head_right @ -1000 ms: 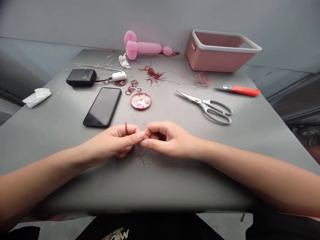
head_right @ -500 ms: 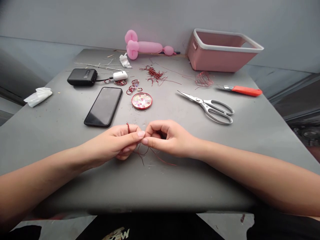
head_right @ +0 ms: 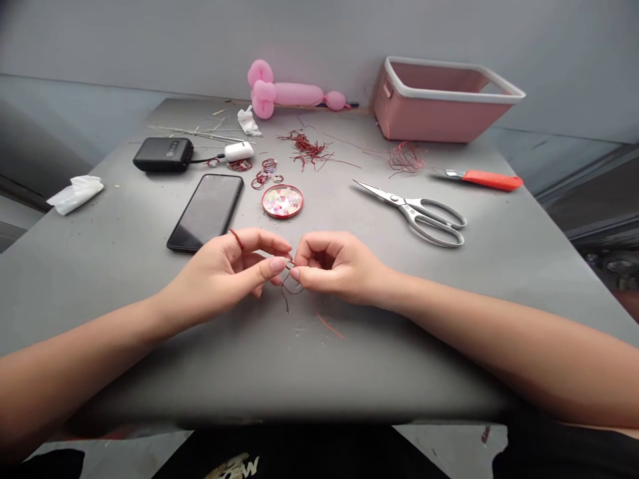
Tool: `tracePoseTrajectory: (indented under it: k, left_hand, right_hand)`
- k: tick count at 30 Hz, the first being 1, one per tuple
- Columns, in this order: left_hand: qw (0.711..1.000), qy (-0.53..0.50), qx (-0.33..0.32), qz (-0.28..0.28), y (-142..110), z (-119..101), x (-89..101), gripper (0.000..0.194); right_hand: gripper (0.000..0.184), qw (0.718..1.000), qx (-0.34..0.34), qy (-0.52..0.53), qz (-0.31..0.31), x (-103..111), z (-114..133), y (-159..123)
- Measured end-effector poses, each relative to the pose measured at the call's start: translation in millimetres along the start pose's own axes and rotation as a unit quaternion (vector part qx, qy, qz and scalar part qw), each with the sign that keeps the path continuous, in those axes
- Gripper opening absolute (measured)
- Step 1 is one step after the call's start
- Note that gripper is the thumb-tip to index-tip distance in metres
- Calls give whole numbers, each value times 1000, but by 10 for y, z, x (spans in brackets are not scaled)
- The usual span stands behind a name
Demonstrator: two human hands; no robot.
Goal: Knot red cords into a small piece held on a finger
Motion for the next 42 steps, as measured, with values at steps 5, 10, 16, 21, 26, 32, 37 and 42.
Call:
tracePoseTrajectory:
  k: [5,10,16,21,26,32,37,42]
  left_hand:
    - [1000,-8,-28,4,7,-53,-26,20]
    - [999,-12,-26,15,2,-7,-67,13]
    - [997,-49,-33,46,-37,59,-195,15]
    - [997,13,-63,32,-41,31,-163,7]
    - [992,-113,-40,-38,26,74,-47,13]
    - [983,-175,-1,-57,48,137,-35,16]
    - [980,-183,9,-76,36,165,-27,19]
    - [976,-202,16,-74,49,208,-17,21]
  right_hand:
    - [24,1000,21,-6,-13,-10,8,-19]
    - [19,983,95,-119,-105,11,104,-101]
    - [27,923,175,-260,-222,-38,215,-253]
    - [30,954,122,-210,-174,1,160,-169]
    - [29,999,-23,40,2,63,-53,35]
    - [23,988,-59,135,43,104,-138,97]
    - [17,987,-49,139,65,96,-119,101]
    - [16,983,-62,161,65,112,-123,134]
Point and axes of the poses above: each hand's wrist, its own y-axis towards the middle knuckle, its own x-axis out of the back of the hand, z = x × y, the point moved 7 cm from there along y, towards the middle knuckle, and after that the axes turned 15 degrees about -x, right-handed, at the moved point
